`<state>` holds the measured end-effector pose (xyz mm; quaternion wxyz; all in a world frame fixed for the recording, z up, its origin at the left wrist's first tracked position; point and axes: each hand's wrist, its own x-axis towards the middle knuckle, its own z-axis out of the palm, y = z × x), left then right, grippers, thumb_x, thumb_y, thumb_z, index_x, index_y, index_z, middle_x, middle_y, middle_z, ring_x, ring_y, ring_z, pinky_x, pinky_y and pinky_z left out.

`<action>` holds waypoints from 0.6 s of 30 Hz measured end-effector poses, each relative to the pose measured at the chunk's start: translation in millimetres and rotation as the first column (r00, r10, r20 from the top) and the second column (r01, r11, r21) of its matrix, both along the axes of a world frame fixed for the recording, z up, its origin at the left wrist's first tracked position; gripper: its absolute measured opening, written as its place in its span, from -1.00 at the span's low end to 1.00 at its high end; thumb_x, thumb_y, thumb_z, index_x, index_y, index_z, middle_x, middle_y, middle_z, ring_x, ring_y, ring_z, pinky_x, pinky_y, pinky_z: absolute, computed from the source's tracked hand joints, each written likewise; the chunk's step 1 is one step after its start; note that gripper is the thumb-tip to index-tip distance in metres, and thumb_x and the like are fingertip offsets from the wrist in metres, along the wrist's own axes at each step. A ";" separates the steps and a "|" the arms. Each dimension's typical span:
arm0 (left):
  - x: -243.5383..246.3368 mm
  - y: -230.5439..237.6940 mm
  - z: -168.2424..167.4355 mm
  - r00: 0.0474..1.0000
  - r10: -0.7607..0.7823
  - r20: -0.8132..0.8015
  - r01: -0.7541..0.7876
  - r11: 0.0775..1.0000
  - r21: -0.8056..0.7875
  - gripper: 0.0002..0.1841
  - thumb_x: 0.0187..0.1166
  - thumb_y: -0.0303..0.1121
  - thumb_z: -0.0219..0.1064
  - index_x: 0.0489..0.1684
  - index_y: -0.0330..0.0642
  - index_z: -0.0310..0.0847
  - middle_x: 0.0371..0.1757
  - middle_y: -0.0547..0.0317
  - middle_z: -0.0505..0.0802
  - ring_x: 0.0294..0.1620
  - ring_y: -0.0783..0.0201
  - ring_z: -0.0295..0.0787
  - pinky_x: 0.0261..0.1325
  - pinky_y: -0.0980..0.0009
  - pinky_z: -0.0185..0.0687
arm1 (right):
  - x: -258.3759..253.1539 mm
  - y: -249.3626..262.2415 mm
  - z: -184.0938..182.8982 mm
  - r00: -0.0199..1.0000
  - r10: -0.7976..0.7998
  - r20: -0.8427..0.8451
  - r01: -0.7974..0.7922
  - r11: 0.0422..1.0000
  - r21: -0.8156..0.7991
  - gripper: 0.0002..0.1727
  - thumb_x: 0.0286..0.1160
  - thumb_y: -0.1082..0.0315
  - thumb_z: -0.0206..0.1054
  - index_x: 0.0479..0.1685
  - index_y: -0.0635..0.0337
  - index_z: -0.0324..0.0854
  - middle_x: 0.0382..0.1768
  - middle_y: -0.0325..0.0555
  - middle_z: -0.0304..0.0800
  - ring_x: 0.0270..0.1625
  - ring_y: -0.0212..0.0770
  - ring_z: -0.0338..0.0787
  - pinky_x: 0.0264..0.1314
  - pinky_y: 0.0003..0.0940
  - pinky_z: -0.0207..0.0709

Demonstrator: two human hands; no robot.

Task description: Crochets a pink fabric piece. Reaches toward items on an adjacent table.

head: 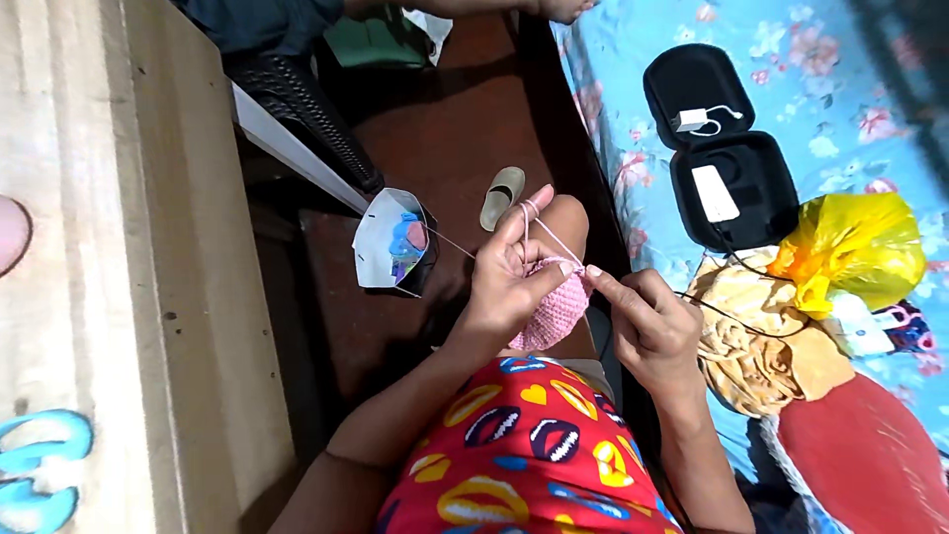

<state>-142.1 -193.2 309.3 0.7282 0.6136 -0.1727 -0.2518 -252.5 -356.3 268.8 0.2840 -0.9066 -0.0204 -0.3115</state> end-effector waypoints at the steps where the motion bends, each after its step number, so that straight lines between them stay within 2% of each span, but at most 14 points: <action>1: -0.6 0.7 -1.1 1.000 -0.011 -0.003 0.011 1.000 -0.006 -0.16 0.42 -0.72 0.34 0.81 -0.03 0.19 -0.33 0.12 0.88 -0.52 0.45 0.75 -0.46 0.61 0.67 | 0.3 -0.3 -0.7 1.000 0.015 0.003 -0.016 0.999 0.039 -0.63 0.54 0.50 0.22 0.19 0.10 0.86 -0.43 -0.01 0.61 -0.50 -0.27 0.55 -0.51 -0.45 0.36; 4: -0.6 2.3 -5.0 0.998 -0.047 -0.039 0.044 0.997 -0.060 -0.16 0.47 -0.70 0.32 0.83 -0.01 0.14 -0.27 0.07 0.90 -0.46 0.42 0.80 -0.35 0.57 0.74 | 0.9 -3.3 -4.2 0.995 0.104 0.011 -0.103 0.967 0.233 -0.65 0.57 0.49 0.23 0.18 0.15 0.85 -0.38 -0.09 0.60 -0.42 -0.44 0.53 -0.37 -0.62 0.41; 6: -3.4 1.7 -8.2 0.999 -0.032 0.015 0.033 0.997 -0.072 -0.16 0.49 -0.70 0.32 0.85 -0.04 0.10 -0.26 0.08 0.90 -0.44 0.42 0.80 -0.31 0.56 0.75 | 1.6 -4.0 -5.1 0.990 0.143 0.018 -0.141 0.936 0.322 -0.66 0.56 0.50 0.23 0.17 0.17 0.84 -0.36 -0.12 0.62 -0.36 -0.50 0.56 -0.28 -0.69 0.47; 8: -9.2 -0.9 -8.4 0.991 0.033 0.129 -0.026 0.998 -0.061 -0.14 0.46 -0.73 0.34 0.85 -0.14 0.08 -0.26 0.16 0.91 -0.41 0.45 0.81 -0.28 0.59 0.75 | 1.5 -3.6 -3.4 0.991 0.131 0.020 -0.131 0.944 0.303 -0.68 0.56 0.50 0.24 0.14 0.18 0.86 -0.38 -0.11 0.63 -0.39 -0.50 0.56 -0.31 -0.69 0.44; 10: -11.7 -0.7 -7.2 0.984 0.058 0.170 -0.048 0.997 -0.060 -0.13 0.45 -0.73 0.35 0.85 -0.17 0.07 -0.23 0.19 0.92 -0.37 0.46 0.83 -0.22 0.59 0.78 | -1.0 -3.9 0.1 0.995 0.094 0.013 -0.095 0.970 0.222 -0.68 0.56 0.48 0.24 0.13 0.16 0.87 -0.40 -0.08 0.62 -0.44 -0.45 0.52 -0.38 -0.63 0.39; 13: -5.6 3.3 -4.2 0.994 0.010 0.105 -0.004 0.998 -0.056 -0.14 0.49 -0.72 0.32 0.86 -0.07 0.07 -0.27 0.14 0.90 -0.44 0.44 0.80 -0.35 0.59 0.73 | -3.3 -6.5 3.0 0.997 0.071 0.000 -0.071 0.990 0.121 -0.66 0.57 0.46 0.23 0.17 0.11 0.86 -0.40 -0.06 0.62 -0.48 -0.38 0.51 -0.44 -0.54 0.37; 18: 0.6 2.9 -4.1 0.999 -0.031 -0.034 0.028 0.997 -0.069 -0.19 0.50 -0.71 0.27 0.84 -0.06 0.11 -0.32 0.10 0.89 -0.47 0.44 0.79 -0.32 0.57 0.75 | -2.4 -7.1 2.7 0.996 0.078 -0.030 -0.073 0.989 0.129 -0.64 0.59 0.45 0.21 0.21 0.07 0.85 -0.39 -0.08 0.61 -0.47 -0.39 0.51 -0.45 -0.54 0.36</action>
